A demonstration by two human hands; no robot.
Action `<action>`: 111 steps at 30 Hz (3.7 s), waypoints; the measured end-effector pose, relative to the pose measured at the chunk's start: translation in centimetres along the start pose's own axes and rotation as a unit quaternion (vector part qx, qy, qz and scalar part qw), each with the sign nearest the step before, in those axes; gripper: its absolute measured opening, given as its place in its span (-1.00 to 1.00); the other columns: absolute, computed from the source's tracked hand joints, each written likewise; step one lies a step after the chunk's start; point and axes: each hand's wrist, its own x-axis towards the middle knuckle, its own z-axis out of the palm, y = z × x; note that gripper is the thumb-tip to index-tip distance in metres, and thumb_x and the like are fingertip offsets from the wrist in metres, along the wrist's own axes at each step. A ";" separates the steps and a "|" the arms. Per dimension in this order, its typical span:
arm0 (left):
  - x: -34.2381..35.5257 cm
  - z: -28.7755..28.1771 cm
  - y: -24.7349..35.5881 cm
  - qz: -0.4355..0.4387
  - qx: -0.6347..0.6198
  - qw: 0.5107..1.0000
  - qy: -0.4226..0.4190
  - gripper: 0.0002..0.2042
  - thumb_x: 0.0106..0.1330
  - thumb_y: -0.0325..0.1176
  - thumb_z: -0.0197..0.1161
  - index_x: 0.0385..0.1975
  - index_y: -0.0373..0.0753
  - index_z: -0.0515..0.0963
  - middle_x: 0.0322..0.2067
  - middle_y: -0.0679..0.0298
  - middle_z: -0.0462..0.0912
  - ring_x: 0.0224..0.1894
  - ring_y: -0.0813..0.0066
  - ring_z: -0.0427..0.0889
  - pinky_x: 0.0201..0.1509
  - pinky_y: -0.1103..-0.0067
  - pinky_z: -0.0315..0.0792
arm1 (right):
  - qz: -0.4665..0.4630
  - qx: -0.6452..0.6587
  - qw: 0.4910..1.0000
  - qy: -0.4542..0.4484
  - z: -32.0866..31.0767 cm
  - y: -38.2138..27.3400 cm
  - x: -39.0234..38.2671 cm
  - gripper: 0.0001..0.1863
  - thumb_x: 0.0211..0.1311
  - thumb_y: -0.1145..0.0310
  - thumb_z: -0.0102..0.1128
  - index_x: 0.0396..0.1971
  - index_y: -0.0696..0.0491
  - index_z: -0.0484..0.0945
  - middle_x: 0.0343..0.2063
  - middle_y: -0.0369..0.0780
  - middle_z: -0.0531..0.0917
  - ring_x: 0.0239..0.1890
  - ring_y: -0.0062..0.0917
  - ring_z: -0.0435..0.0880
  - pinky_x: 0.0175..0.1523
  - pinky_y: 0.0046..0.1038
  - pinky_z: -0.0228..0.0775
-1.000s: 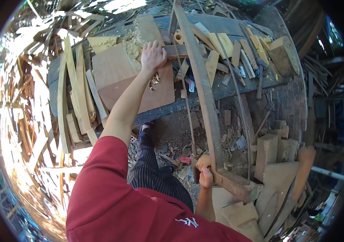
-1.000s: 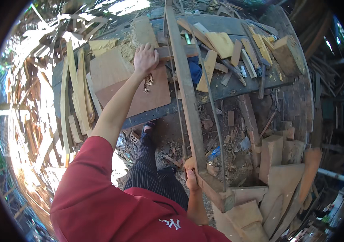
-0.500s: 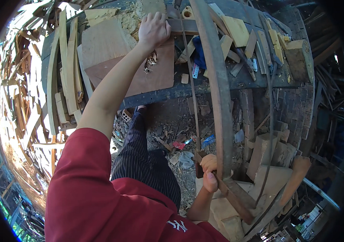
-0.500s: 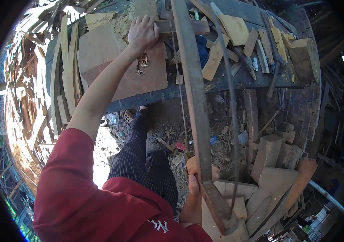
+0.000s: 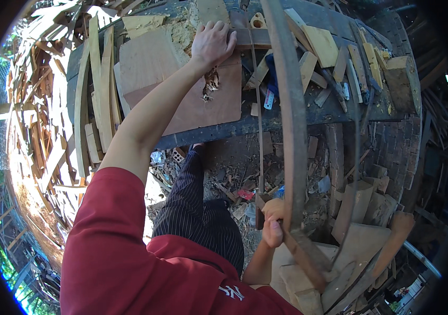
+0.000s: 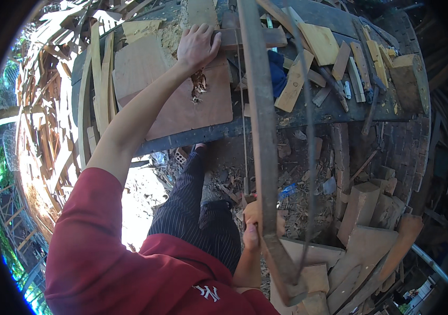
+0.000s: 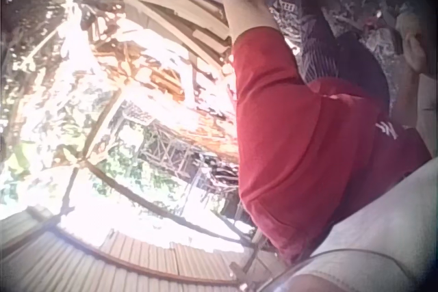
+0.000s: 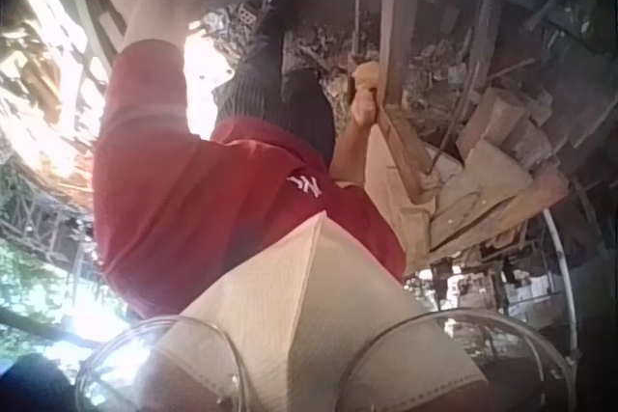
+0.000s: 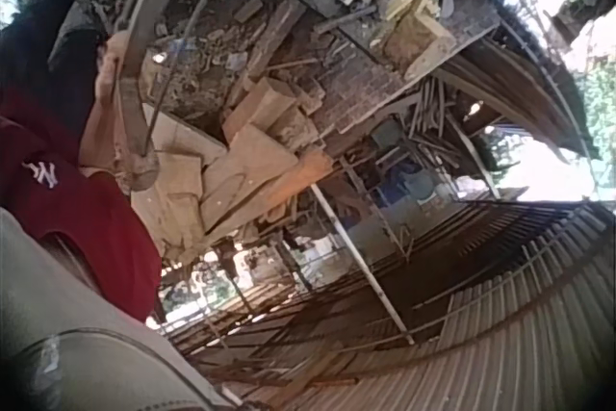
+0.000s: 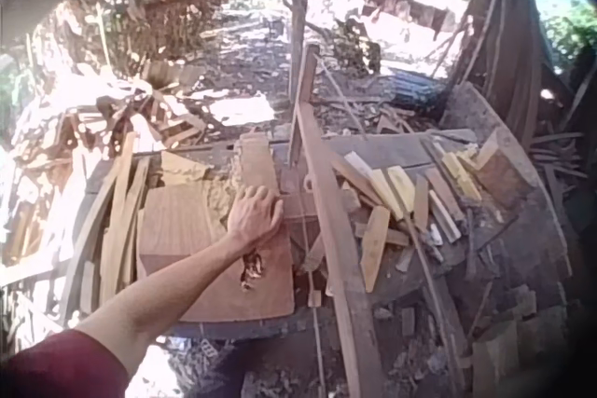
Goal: Manually saw through a piece of wood using a hand saw and frame saw.
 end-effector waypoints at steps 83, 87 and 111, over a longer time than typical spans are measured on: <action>3.4 -1.6 -0.9 -0.121 0.012 0.990 -0.072 -0.62 0.37 0.04 -0.02 -0.46 -0.16 0.44 -0.55 0.20 0.57 -0.53 0.14 0.61 -0.47 0.33 0.47 | 0.008 0.129 0.958 -0.256 10.8 -6.0 27.9 -0.95 -0.07 0.48 -0.04 -0.54 0.12 0.36 -0.58 -0.22 0.43 -0.50 -0.54 0.37 -0.30 -0.48 0.28; 3.3 -0.8 -2.3 -0.106 0.022 0.993 -0.055 -0.59 0.32 0.12 0.05 -0.50 -0.13 0.45 -0.64 0.24 0.55 -0.58 0.20 0.61 -0.56 0.36 0.45 | 0.046 0.154 0.955 -0.248 11.3 -6.1 28.3 -0.90 -0.11 0.49 -0.06 -0.51 0.15 0.34 -0.63 -0.20 0.37 -0.55 -0.51 0.32 -0.30 -0.41 0.28; 3.1 0.2 -2.8 -0.068 0.075 0.995 -0.016 -0.57 0.27 0.14 0.10 -0.58 -0.12 0.43 -0.70 0.26 0.53 -0.66 0.28 0.59 -0.59 0.44 0.46 | 0.004 0.110 0.955 -0.276 9.7 -8.2 26.1 -0.88 -0.12 0.49 -0.03 -0.49 0.15 0.34 -0.58 -0.18 0.38 -0.56 -0.47 0.34 -0.35 -0.37 0.29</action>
